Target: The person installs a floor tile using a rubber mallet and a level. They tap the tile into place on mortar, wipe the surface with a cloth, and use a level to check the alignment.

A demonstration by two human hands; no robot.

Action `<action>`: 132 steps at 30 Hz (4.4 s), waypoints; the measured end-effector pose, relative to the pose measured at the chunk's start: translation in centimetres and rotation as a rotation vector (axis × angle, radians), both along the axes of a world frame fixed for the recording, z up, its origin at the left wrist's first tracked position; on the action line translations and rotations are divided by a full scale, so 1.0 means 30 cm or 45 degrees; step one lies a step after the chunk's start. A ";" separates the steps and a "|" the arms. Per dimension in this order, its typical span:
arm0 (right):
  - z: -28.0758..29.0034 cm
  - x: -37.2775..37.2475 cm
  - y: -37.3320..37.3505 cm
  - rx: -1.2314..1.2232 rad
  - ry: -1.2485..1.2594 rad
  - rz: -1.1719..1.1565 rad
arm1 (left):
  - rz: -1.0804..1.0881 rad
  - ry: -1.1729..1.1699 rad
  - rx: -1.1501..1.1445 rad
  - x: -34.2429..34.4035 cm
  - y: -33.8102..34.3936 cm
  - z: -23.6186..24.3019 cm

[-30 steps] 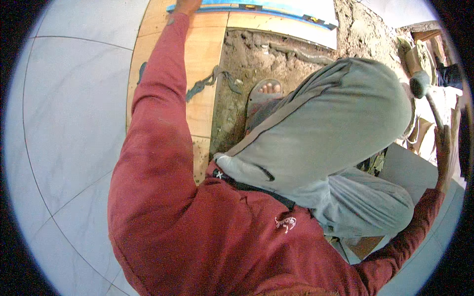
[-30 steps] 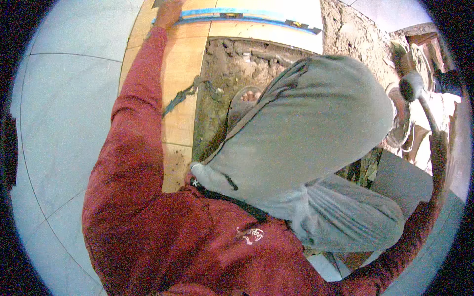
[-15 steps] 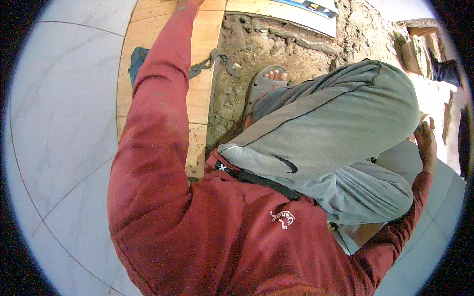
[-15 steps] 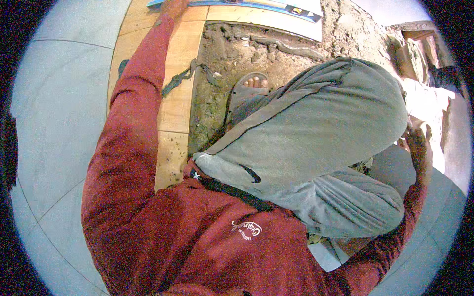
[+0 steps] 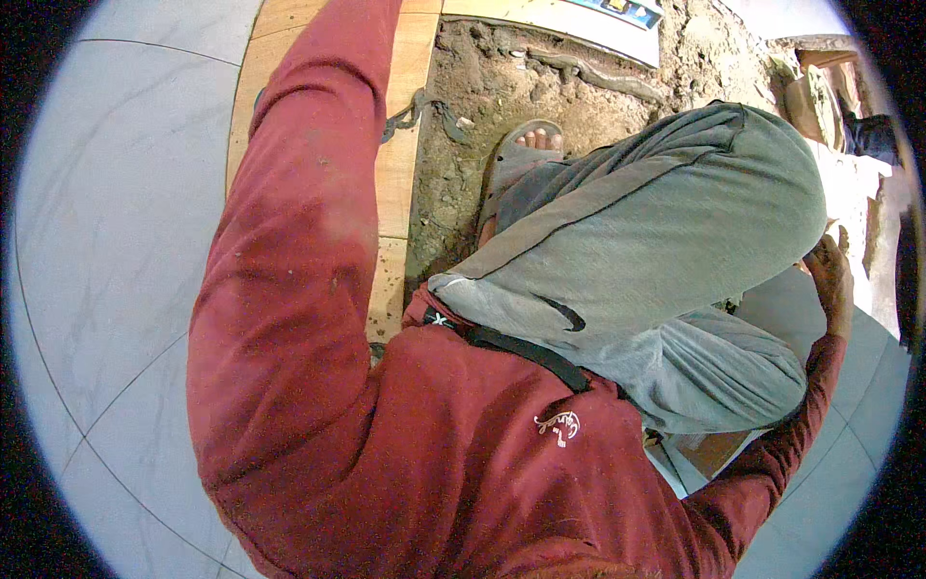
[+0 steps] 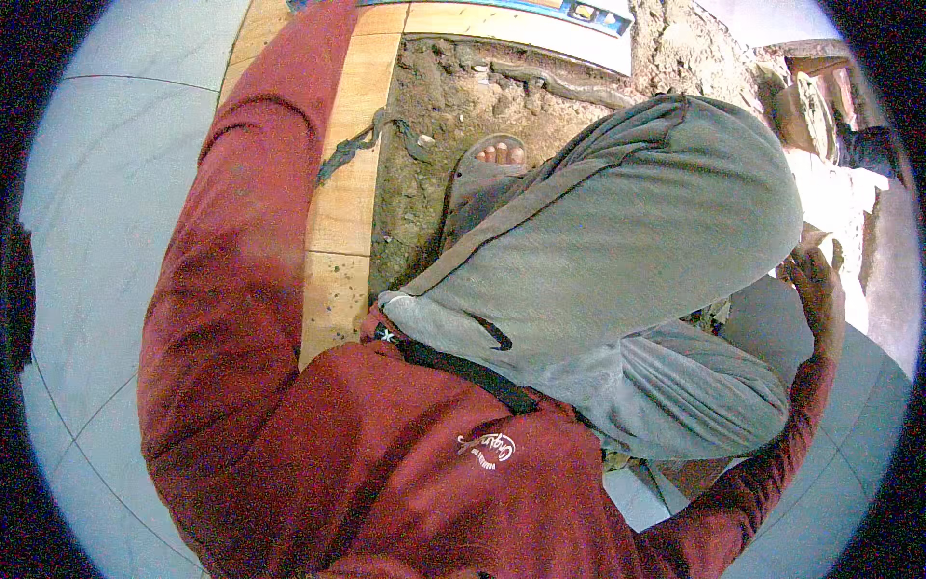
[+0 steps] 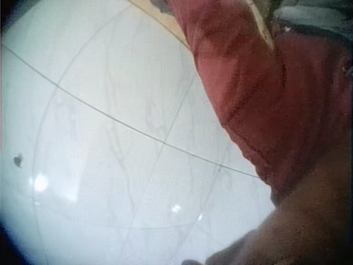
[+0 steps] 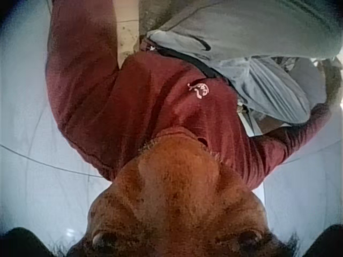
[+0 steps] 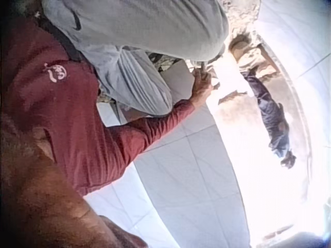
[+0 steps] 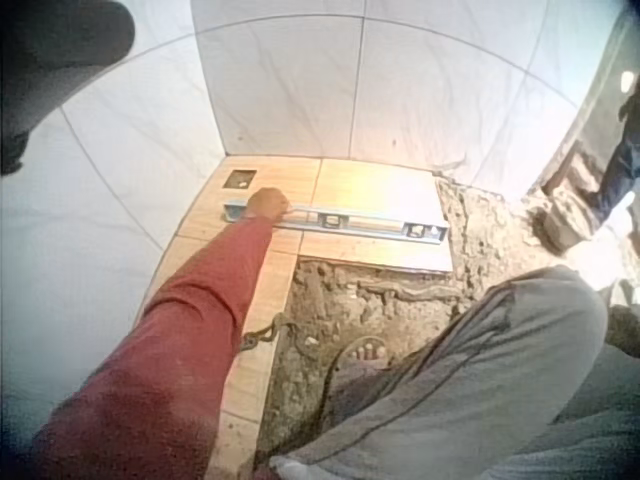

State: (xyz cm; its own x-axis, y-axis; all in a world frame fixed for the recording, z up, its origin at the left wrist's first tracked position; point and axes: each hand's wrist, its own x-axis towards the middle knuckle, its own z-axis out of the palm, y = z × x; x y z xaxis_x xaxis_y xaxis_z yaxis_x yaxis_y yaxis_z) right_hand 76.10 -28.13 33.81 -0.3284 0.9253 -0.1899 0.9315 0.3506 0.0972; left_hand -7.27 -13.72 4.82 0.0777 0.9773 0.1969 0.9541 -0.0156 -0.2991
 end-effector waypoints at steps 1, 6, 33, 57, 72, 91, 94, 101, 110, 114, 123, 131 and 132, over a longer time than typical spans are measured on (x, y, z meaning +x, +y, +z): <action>-0.003 -0.010 -0.003 -0.018 0.002 -0.060 | 0.093 -0.130 -0.023 0.019 0.002 -0.013; 0.017 -0.005 -0.029 -0.127 -0.122 -0.251 | 0.254 -0.607 -0.132 0.125 0.010 -0.068; -0.088 -0.035 0.116 -0.299 0.594 -0.552 | 0.620 0.051 -0.270 -0.234 -0.810 0.048; -0.612 -0.545 0.691 -0.243 1.198 -0.159 | -0.137 -0.423 -0.552 1.021 0.576 0.097; -0.863 -0.974 0.827 -0.079 1.478 -0.346 | -0.070 -0.118 -0.752 1.041 0.696 0.078; -0.862 -0.996 0.779 0.016 1.509 -0.375 | 0.060 -0.136 -0.816 1.111 0.685 0.135; -0.885 -0.994 0.784 0.066 1.529 -0.380 | 0.095 -0.107 -0.883 1.129 0.697 0.142; -0.888 -0.981 0.787 -0.023 1.535 -0.441 | 0.092 -0.113 -0.895 1.130 0.707 0.135; -0.826 -0.962 0.748 -0.023 1.545 -0.399 | 0.095 -0.085 -0.900 1.139 0.702 0.140; -0.894 -0.970 0.736 -0.047 1.499 -0.408 | 0.103 -0.107 -0.940 1.142 0.705 0.136; -0.858 -0.991 0.740 -0.242 1.700 -0.508 | -0.056 -0.224 -0.791 1.101 0.701 0.112; -0.785 -0.961 0.616 -0.576 1.755 -0.603 | 0.182 -0.726 -0.201 0.790 0.539 -0.098; -0.819 -0.965 0.619 -0.583 1.735 -0.616 | 0.387 -0.761 -0.175 0.784 0.499 -0.123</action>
State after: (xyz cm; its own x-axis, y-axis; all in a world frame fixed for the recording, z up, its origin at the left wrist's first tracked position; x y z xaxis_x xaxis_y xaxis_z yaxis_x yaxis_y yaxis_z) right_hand 47.15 -9.56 9.25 -0.1762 0.9395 -0.2937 0.2487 -0.2462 -0.9368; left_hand 16.24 1.25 1.13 -0.2880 0.9576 -0.0066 0.9226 0.2793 0.2660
